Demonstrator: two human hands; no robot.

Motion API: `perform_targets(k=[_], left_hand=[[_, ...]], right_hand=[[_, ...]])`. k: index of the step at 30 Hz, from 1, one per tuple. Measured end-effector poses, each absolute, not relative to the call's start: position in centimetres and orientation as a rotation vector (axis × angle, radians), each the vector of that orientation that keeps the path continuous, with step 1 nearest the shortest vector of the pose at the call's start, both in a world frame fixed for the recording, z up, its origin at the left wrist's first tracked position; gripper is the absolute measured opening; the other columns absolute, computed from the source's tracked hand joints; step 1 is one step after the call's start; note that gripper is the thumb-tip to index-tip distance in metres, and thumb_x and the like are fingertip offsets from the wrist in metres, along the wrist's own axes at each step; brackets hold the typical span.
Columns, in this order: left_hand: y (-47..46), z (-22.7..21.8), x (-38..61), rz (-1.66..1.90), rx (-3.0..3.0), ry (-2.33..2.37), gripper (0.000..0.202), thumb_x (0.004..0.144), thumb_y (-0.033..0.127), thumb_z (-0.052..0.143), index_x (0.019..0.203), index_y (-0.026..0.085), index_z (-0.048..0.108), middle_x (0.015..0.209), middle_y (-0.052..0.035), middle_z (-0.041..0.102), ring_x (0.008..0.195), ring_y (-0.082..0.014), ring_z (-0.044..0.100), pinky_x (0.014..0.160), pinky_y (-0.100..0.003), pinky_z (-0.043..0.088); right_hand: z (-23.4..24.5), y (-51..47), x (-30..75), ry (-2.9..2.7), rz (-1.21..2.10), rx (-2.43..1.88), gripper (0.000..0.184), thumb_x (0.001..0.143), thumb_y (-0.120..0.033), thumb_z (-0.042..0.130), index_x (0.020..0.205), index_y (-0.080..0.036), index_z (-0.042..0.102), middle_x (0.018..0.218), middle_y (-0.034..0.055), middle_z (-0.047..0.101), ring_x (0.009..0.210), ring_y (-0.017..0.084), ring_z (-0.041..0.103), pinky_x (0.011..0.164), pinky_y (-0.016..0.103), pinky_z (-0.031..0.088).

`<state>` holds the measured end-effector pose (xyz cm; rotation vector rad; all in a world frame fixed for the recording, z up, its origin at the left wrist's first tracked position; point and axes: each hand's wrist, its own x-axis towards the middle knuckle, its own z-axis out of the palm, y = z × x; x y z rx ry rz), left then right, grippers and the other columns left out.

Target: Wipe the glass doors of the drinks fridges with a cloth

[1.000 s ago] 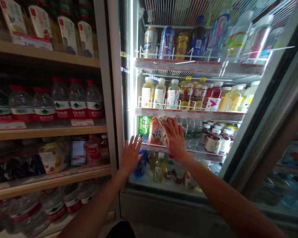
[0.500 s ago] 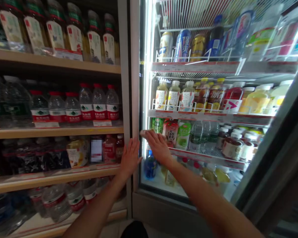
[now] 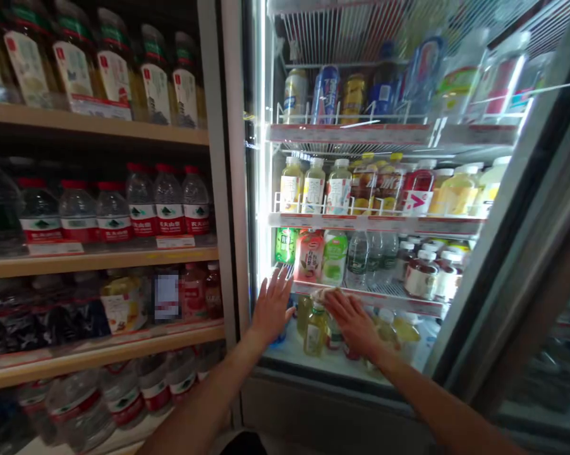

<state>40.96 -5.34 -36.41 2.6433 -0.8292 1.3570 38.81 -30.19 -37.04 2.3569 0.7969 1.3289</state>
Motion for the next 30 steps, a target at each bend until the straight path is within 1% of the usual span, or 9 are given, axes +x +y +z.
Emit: perform_targets(k=[2, 6, 11, 13, 18, 21, 24, 27, 30], left_hand=[[-7.0, -36.2, 40.8, 1.339, 2.625, -0.895, 0.072, 0.078, 0.032, 0.063, 0.139, 0.013, 0.03, 0.146, -0.0153, 0.032, 0.139, -0.0283, 0.017, 0.11, -0.048, 0.027], [-10.2, -36.3, 40.6, 1.312, 2.596, -0.981, 0.072, 0.078, 0.035, 0.062, 0.14, 0.014, 0.03, 0.148, -0.0145, 0.028, 0.14, -0.0279, 0.014, 0.11, -0.049, 0.025], [-13.2, -37.0, 40.3, 1.33, 2.572, -1.151, 0.072, 0.077, 0.038, 0.063, 0.138, 0.015, 0.033, 0.148, -0.0136, 0.029, 0.139, -0.0281, 0.018, 0.11, -0.047, 0.026], [-14.1, -37.1, 40.1, 1.32, 2.572, -1.187, 0.073, 0.077, 0.041, 0.063, 0.138, 0.015, 0.034, 0.148, -0.0135, 0.029, 0.138, -0.0286, 0.02, 0.109, -0.047, 0.027], [-16.5, -37.2, 39.8, 1.282, 2.576, -1.217, 0.072, 0.078, 0.044, 0.06, 0.139, 0.015, 0.033, 0.149, -0.0129, 0.026, 0.139, -0.0282, 0.019, 0.11, -0.046, 0.026], [-17.5, -37.5, 39.5, 1.298, 2.538, -1.274, 0.071, 0.078, 0.043, 0.06, 0.138, 0.015, 0.033, 0.149, -0.0128, 0.027, 0.139, -0.028, 0.019, 0.11, -0.047, 0.026], [-17.8, -37.7, 39.4, 1.308, 2.502, -1.316, 0.07, 0.078, 0.043, 0.06, 0.137, 0.016, 0.035, 0.148, -0.0122, 0.028, 0.139, -0.0271, 0.018, 0.111, -0.046, 0.025], [-18.4, -37.5, 39.6, 1.313, 2.486, -1.276, 0.069, 0.078, 0.041, 0.06, 0.137, 0.015, 0.035, 0.148, -0.0123, 0.029, 0.139, -0.0269, 0.018, 0.111, -0.045, 0.025], [-19.0, -37.3, 39.8, 1.339, 2.462, -1.212, 0.067, 0.079, 0.04, 0.06, 0.137, 0.016, 0.037, 0.147, -0.0123, 0.031, 0.138, -0.0276, 0.022, 0.111, -0.045, 0.025]], right_hand=[[-36.5, -31.6, 38.3, 0.709, 1.365, 2.369, 0.053, 0.085, -0.009, 0.039, 0.136, -0.021, 0.04, 0.143, 0.0031, 0.039, 0.141, 0.02, 0.012, 0.112, 0.043, 0.018], [-34.2, -33.6, 38.1, 0.346, 1.651, 2.404, 0.051, 0.087, -0.017, 0.041, 0.138, -0.02, 0.038, 0.146, 0.0094, 0.034, 0.141, 0.024, 0.012, 0.111, 0.047, 0.02], [-38.9, -35.8, 36.3, 0.476, 1.441, 2.424, 0.048, 0.084, -0.013, 0.044, 0.132, -0.02, 0.047, 0.142, 0.0073, 0.04, 0.14, 0.023, 0.013, 0.111, 0.044, 0.022], [-39.2, -36.9, 36.0, 0.482, 1.423, 2.423, 0.047, 0.085, -0.014, 0.045, 0.131, -0.02, 0.047, 0.142, 0.0075, 0.04, 0.14, 0.022, 0.015, 0.112, 0.044, 0.021], [-36.2, -39.7, 36.4, 0.092, 1.793, 2.389, 0.055, 0.087, -0.016, 0.04, 0.142, -0.02, 0.03, 0.15, 0.012, 0.022, 0.14, 0.028, 0.015, 0.108, 0.049, 0.026], [-39.4, -41.3, 35.1, 0.043, 1.792, 2.429, 0.065, 0.085, -0.013, 0.04, 0.145, -0.021, 0.018, 0.152, 0.0128, 0.013, 0.139, 0.03, 0.015, 0.105, 0.051, 0.031], [-42.0, -43.4, 33.7, 0.103, 1.687, 2.482, 0.068, 0.084, -0.011, 0.041, 0.146, -0.022, 0.016, 0.152, 0.012, 0.014, 0.139, 0.03, 0.017, 0.104, 0.051, 0.033], [-39.1, -46.2, 34.0, 0.001, 1.829, 2.448, 0.062, 0.085, -0.013, 0.039, 0.144, -0.02, 0.023, 0.152, 0.0126, 0.012, 0.139, 0.03, 0.016, 0.106, 0.052, 0.03], [-36.0, -48.1, 34.9, -0.18, 2.066, 2.386, 0.06, 0.086, -0.016, 0.038, 0.144, -0.017, 0.023, 0.152, 0.0152, 0.008, 0.139, 0.031, 0.013, 0.107, 0.054, 0.028]])
